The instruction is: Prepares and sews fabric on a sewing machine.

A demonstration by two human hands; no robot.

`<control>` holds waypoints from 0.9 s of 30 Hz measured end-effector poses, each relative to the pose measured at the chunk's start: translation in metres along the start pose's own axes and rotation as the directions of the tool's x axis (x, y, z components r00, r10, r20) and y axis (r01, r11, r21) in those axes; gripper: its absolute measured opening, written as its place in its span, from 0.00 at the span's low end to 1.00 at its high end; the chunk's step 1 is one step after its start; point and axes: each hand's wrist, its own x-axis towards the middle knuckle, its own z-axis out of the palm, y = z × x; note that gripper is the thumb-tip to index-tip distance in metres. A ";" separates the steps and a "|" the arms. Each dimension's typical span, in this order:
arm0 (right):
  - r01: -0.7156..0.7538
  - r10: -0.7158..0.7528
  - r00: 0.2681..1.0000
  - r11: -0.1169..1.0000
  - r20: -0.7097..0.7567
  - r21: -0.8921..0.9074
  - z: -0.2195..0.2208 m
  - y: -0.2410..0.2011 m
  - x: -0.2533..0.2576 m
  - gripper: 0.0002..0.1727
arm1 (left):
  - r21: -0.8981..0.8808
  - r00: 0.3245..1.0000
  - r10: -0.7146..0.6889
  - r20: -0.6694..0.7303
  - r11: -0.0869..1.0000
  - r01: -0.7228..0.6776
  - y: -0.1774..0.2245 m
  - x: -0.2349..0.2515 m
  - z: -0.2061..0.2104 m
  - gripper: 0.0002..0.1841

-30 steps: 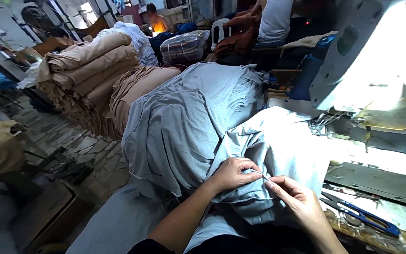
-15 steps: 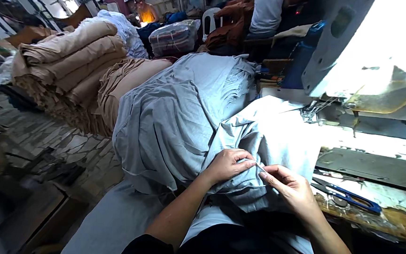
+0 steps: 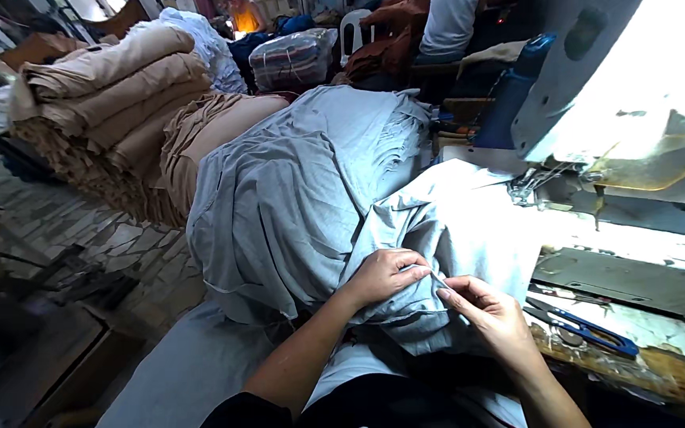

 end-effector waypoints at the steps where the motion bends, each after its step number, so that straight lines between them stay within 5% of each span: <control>1: 0.002 -0.002 1.000 1.000 0.000 0.002 0.000 0.000 0.000 0.09 | 0.001 1.000 -0.004 0.001 1.000 0.004 0.000 0.000 0.000 0.14; 27: -0.002 0.002 1.000 1.000 0.005 0.016 0.000 -0.001 0.000 0.08 | -0.020 1.000 0.012 0.005 1.000 -0.011 -0.001 0.000 -0.001 0.13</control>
